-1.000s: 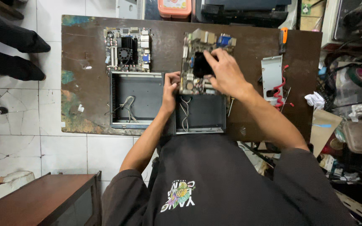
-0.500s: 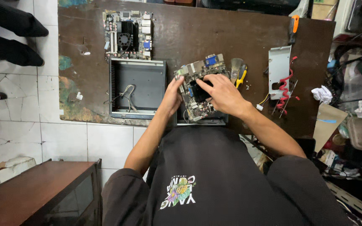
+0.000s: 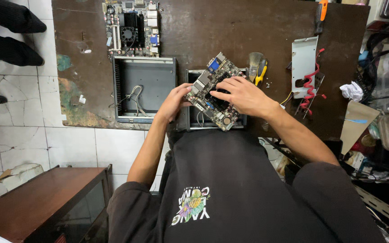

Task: The person installs a metal I/O shield into the back of a computer case, then places a motherboard into the case and aligns it with the standoffs. The person uses a screwdriver to secure the motherboard to the case.

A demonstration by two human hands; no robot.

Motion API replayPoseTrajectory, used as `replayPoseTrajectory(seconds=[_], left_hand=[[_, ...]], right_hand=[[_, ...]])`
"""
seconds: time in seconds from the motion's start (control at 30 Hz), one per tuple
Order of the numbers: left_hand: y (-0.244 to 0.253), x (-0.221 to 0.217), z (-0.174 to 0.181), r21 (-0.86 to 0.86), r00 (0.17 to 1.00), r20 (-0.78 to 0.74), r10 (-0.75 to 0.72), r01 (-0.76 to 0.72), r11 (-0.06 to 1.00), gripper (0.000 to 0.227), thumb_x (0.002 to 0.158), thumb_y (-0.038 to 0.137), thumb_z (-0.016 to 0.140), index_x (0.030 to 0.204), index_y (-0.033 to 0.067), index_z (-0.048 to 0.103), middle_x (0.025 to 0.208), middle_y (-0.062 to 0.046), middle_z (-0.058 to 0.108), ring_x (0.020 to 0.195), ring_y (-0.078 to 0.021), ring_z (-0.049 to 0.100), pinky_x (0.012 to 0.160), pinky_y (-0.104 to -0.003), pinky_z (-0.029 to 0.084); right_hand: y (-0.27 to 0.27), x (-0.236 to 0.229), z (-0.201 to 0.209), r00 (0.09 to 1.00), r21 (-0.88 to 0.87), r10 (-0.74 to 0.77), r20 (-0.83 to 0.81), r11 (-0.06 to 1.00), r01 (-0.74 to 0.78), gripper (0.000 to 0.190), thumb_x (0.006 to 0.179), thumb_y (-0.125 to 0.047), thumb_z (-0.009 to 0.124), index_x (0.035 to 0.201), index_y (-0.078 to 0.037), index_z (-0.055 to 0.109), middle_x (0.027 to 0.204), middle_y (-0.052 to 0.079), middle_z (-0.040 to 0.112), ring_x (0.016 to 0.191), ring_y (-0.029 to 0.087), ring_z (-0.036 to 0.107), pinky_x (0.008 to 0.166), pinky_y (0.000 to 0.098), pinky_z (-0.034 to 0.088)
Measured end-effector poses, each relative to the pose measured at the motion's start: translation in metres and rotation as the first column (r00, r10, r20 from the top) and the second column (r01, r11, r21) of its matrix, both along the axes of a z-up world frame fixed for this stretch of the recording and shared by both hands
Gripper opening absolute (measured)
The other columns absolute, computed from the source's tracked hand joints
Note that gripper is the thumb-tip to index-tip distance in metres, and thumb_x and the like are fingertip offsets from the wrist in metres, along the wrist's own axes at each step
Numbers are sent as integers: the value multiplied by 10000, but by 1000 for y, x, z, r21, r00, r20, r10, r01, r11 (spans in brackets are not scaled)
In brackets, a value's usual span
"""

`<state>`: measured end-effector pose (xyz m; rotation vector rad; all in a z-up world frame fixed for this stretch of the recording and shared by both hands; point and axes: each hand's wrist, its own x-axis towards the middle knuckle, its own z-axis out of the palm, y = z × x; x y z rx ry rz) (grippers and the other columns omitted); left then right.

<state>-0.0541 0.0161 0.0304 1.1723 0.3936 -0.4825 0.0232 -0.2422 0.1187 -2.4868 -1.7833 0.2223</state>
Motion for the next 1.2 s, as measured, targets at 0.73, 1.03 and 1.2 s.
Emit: replayPoseTrajectory(seconds=[0.73,1.03,1.2], left_hand=[[-9,19,13,344,998,32,-51,37,938,386,922,434,660,1097,89,666,1009,-248,644,884,-287,637,634,-370,616],[-27,31,-17,370,989,102,-102,58,927,386,914,447,667,1124,134,581,1212,-216,580,1072,-317,628,822,-446,559],[-35,36,14,407,994,59,-94,62,911,483,875,565,659,1108,147,592,1158,-178,624,1072,-307,608,748,-401,581]], right_hand=[[-5,20,-11,995,-130,-26,-94,991,14,823,657,-212,820,1397,-191,462,1356,50,521,1359,228,442,1147,461,323],[-26,14,-1,990,73,-3,-139,997,14,618,620,-335,840,1128,-85,592,1084,64,580,1148,243,577,1041,389,446],[-29,6,-2,965,54,-86,-249,993,103,605,679,-276,790,1191,-52,559,1165,108,585,1208,266,561,1017,380,461]])
